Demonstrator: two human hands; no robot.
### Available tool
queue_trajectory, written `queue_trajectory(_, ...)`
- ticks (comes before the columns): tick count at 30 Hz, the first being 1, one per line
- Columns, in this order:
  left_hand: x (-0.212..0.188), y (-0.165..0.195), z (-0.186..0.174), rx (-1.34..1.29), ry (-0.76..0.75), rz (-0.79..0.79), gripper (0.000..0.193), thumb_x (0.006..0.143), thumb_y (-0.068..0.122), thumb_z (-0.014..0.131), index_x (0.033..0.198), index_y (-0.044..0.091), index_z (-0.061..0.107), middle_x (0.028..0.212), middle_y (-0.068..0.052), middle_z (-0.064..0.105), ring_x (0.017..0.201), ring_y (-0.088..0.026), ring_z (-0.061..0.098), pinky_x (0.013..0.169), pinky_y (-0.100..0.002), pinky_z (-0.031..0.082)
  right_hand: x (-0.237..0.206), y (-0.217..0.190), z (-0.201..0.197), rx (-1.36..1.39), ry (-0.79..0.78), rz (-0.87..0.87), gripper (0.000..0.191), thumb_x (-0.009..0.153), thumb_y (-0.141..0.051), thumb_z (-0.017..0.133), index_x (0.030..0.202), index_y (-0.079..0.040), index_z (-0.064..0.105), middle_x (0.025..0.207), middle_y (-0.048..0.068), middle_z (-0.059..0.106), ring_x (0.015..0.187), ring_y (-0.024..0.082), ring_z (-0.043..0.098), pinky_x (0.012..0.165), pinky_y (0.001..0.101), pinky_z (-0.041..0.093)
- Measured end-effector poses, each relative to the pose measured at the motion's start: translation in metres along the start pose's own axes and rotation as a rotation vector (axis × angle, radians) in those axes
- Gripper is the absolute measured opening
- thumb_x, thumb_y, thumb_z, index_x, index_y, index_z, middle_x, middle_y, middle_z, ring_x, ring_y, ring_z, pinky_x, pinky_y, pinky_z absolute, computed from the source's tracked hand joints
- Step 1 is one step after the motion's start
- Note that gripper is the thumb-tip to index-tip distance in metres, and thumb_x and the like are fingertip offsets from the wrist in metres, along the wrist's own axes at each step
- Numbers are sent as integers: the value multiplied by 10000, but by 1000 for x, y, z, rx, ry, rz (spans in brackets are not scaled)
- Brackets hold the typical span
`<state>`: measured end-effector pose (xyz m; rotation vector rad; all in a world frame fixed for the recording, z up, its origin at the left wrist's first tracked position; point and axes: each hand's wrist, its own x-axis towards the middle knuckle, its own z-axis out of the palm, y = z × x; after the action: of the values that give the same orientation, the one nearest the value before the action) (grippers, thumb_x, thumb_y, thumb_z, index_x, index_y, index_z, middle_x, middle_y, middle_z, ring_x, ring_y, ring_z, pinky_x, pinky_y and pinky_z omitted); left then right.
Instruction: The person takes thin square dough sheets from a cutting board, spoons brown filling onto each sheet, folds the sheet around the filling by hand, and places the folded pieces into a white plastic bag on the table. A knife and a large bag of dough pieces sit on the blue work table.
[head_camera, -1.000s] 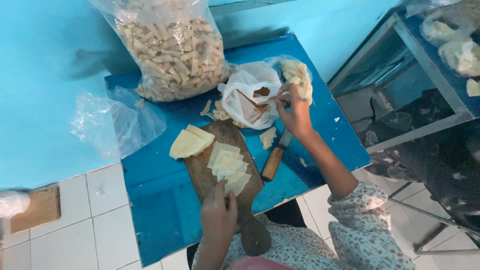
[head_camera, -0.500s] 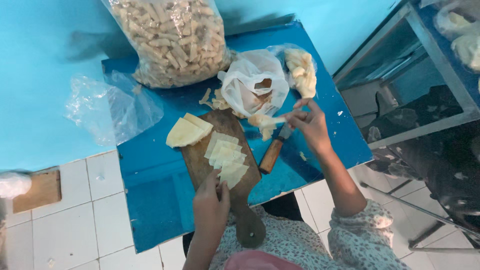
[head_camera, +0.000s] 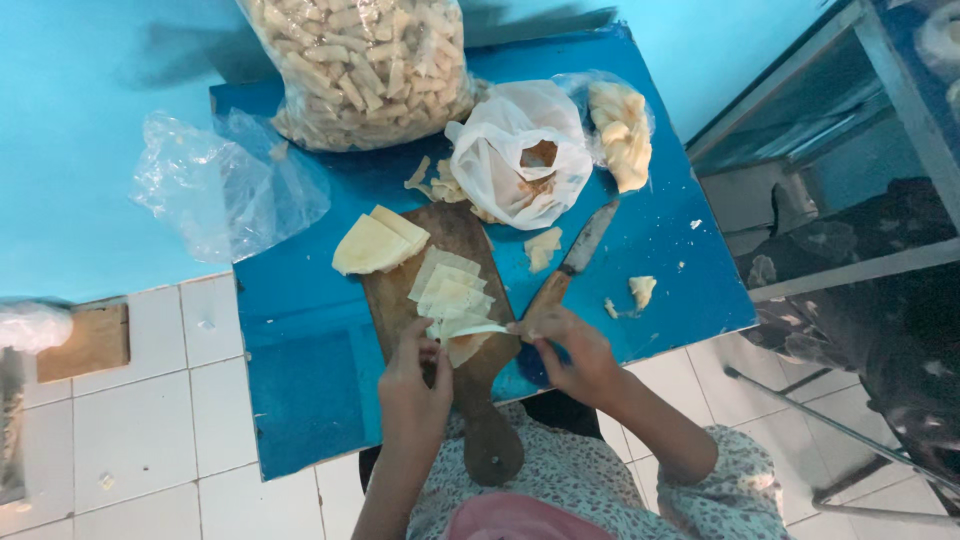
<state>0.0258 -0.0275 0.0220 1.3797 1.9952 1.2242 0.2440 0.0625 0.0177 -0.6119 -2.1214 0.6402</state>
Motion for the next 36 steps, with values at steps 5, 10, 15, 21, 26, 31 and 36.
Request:
queue_trajectory(5,2,5,-1,-41,-19,-48,397,885,32,699,1270,57,605,870,-97,724,756,-208,734,634,-344,585,-3,2,-7,-188,-283,58,400,780,106,670,1149,-30,746,1174,97,767,963,271,716,736,340,597)
queue_trajectory(10,3,7,-1,-56,-17,-43,391,889,44,704,1267,49,607,870,-92,726,749,-194,733,631,-337,589,-8,7,-9,-306,-272,-161,326,799,37,682,1120,1,726,1225,92,750,993,251,696,813,352,596)
queue_trajectory(15,2,3,1,-41,-31,-29,403,881,36,691,1273,46,601,895,-103,730,765,-205,738,657,-347,594,-6,5,-9,-244,-197,-84,249,796,63,687,1031,-7,727,1149,91,760,966,247,705,788,333,601)
queue_trajectory(21,-4,0,9,-64,-8,40,316,974,6,604,1284,63,604,952,-134,730,844,-287,740,694,-399,569,38,23,-35,-369,274,-18,272,930,101,720,1114,-14,556,1100,152,730,963,269,757,804,338,616)
queue_trajectory(26,-4,2,14,-10,68,217,224,920,26,667,1140,39,628,1028,-158,694,900,-334,709,745,-430,560,91,47,-48,-470,303,204,315,974,81,716,1208,2,520,1180,169,724,961,308,750,785,365,608)
queue_trajectory(31,-4,7,15,17,22,190,184,903,74,702,1077,37,659,957,-143,661,867,-334,696,738,-439,545,80,16,-27,-569,195,142,470,851,30,743,1290,8,577,1210,228,646,1098,414,629,934,481,520)
queue_trajectory(36,-1,9,16,73,39,254,176,912,95,705,1065,22,656,1002,-159,652,924,-369,666,776,-464,525,40,-29,18,-229,-27,232,388,767,-31,810,1098,-82,612,1150,139,710,1068,354,655,883,434,531)
